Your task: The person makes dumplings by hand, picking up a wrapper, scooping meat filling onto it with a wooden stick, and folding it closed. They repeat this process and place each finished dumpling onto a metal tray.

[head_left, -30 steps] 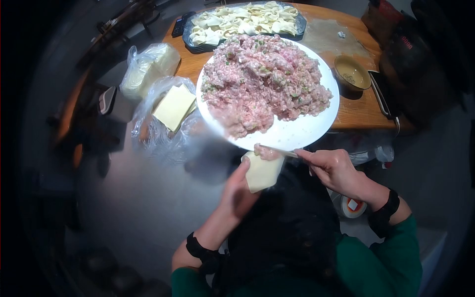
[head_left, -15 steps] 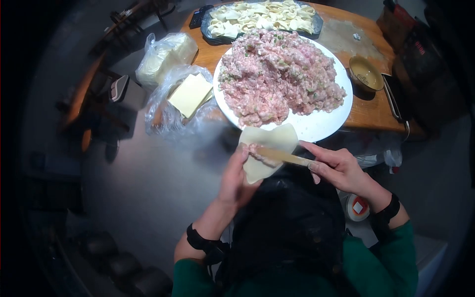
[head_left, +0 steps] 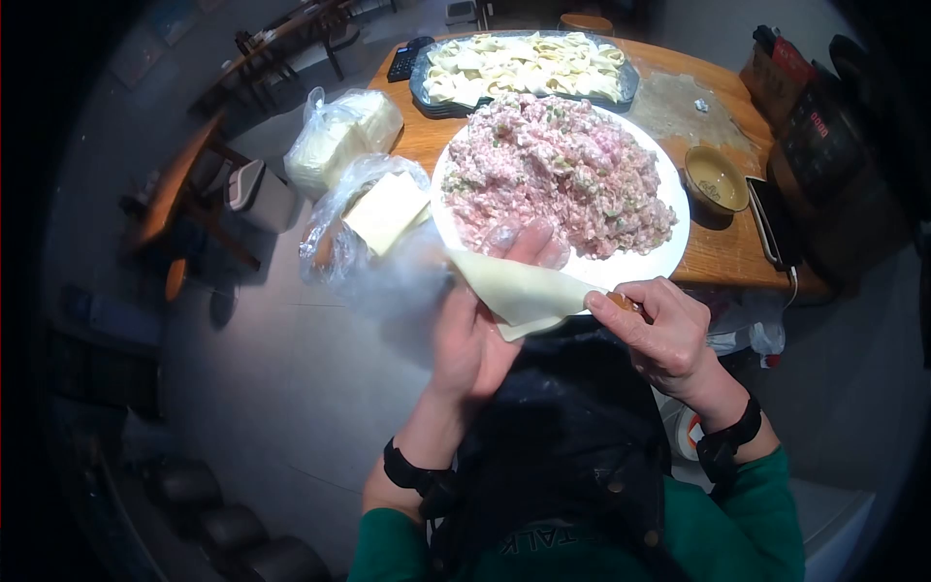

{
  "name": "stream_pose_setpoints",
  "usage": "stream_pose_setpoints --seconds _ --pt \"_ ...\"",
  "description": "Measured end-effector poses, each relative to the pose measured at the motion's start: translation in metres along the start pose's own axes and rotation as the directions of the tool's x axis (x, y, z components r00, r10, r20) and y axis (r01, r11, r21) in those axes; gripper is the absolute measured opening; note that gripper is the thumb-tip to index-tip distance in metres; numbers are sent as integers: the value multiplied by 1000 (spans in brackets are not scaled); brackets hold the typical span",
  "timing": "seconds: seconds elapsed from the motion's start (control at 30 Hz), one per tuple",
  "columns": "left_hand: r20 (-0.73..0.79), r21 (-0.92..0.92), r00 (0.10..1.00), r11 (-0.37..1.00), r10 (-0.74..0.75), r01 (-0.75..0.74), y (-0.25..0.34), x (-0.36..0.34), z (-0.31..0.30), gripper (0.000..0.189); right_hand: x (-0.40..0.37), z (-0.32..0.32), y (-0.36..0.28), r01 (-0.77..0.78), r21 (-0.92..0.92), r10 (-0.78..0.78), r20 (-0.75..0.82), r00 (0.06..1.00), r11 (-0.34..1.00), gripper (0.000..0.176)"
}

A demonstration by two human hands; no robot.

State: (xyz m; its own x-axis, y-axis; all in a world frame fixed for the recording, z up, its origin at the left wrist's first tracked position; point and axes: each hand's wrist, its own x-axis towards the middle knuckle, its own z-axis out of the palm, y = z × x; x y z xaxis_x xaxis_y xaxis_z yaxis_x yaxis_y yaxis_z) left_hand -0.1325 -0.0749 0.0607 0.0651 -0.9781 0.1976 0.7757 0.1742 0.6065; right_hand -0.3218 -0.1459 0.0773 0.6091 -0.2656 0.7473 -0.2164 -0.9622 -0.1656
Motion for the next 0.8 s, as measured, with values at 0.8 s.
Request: stream_pose_setpoints --seconds 0.8 --pt "-143 196 989 980 48 -20 -8 5 -2 61 -33 -3 14 -141 -4 140 162 977 990 36"
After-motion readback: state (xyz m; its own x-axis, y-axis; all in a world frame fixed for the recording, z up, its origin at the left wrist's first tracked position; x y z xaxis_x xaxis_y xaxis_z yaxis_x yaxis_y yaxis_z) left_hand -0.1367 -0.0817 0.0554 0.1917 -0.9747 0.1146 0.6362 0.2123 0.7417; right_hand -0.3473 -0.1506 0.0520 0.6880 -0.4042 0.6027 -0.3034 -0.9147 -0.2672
